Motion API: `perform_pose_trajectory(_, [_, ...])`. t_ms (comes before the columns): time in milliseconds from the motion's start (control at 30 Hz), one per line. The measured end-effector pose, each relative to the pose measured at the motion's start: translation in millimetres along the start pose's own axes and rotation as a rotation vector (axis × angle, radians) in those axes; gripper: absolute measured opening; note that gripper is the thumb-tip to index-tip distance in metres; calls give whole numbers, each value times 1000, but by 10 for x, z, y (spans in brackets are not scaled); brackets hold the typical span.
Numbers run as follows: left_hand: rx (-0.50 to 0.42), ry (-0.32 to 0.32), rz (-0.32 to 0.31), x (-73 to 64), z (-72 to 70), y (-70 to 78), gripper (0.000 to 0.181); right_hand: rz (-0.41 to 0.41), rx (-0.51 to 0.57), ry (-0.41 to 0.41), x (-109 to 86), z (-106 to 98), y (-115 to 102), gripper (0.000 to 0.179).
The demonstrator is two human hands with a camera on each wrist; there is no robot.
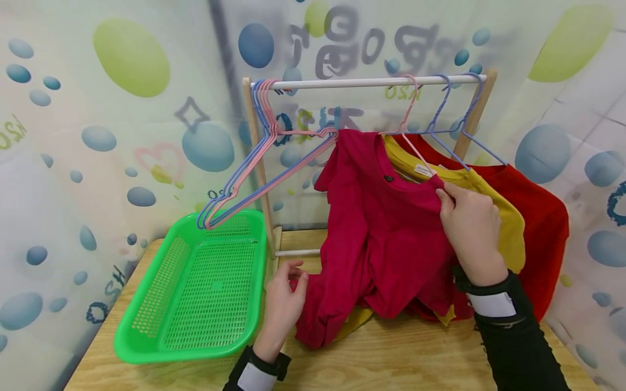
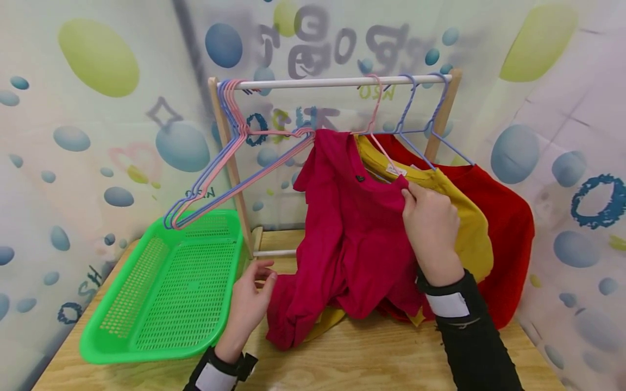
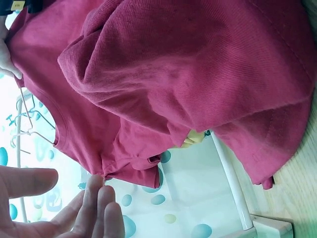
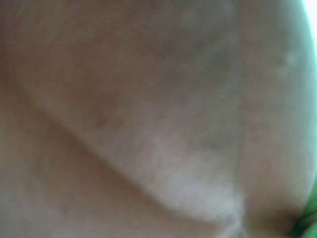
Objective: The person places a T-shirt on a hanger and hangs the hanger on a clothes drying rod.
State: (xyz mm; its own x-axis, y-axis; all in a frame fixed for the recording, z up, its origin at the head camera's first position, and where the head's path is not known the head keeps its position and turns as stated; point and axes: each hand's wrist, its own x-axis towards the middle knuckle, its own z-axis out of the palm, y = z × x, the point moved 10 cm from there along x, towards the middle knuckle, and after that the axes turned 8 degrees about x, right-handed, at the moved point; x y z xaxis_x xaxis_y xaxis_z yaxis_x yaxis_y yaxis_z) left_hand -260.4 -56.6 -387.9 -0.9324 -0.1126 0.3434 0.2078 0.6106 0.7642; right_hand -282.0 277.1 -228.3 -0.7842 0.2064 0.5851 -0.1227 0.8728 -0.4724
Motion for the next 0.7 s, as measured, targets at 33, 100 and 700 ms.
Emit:
perform_pose_trajectory(33, [3, -2, 1, 2, -1, 1, 21, -1, -1, -3, 6, 3, 4, 35])
perform_pose_trajectory(100, [13, -3, 1, 8, -6, 0, 21, 8, -16, -15, 15, 15, 29, 37])
perform_pose_trajectory(700, [111, 73, 37, 16, -106, 91, 21, -63, 21, 291, -288, -106, -109, 57])
